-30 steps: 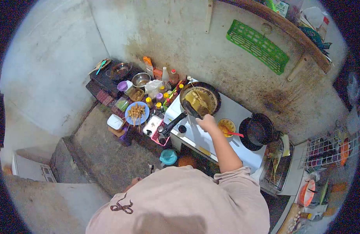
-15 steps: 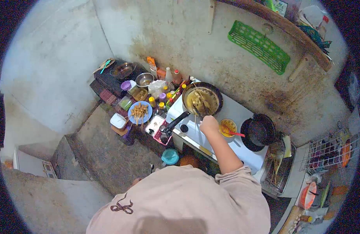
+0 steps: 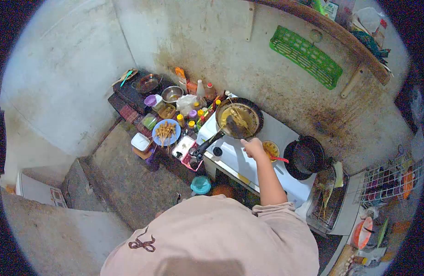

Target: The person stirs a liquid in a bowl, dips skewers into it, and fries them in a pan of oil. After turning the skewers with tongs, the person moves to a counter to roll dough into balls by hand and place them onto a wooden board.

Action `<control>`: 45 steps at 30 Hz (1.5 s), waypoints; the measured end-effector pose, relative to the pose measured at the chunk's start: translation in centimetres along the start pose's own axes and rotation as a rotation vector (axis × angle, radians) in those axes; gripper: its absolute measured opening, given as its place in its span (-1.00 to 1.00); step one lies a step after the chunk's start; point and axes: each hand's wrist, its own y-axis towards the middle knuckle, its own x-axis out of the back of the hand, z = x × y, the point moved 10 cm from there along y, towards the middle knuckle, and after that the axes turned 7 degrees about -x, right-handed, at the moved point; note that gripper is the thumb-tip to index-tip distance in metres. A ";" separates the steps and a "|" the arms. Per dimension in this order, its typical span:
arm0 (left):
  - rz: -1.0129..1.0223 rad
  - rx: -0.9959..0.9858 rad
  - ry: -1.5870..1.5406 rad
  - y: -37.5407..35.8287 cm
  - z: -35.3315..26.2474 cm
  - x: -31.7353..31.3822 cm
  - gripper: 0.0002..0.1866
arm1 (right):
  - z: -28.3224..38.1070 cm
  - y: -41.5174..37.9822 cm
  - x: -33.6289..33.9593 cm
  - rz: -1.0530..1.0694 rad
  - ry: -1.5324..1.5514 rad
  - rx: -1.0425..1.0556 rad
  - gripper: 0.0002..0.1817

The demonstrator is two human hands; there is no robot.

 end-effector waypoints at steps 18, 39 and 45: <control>0.020 -0.139 0.195 5.3 3.2 -2.0 -0.57 | 6.0 -5.7 -0.4 -0.313 -0.557 0.238 -0.56; 0.152 -0.127 0.117 8.0 3.3 -1.9 -0.63 | 6.1 -6.0 -2.6 -0.304 -0.580 0.174 -0.66; 0.113 -0.119 0.125 8.4 3.6 -1.4 -0.68 | 7.1 -7.3 -1.5 -0.338 -0.599 0.163 -0.64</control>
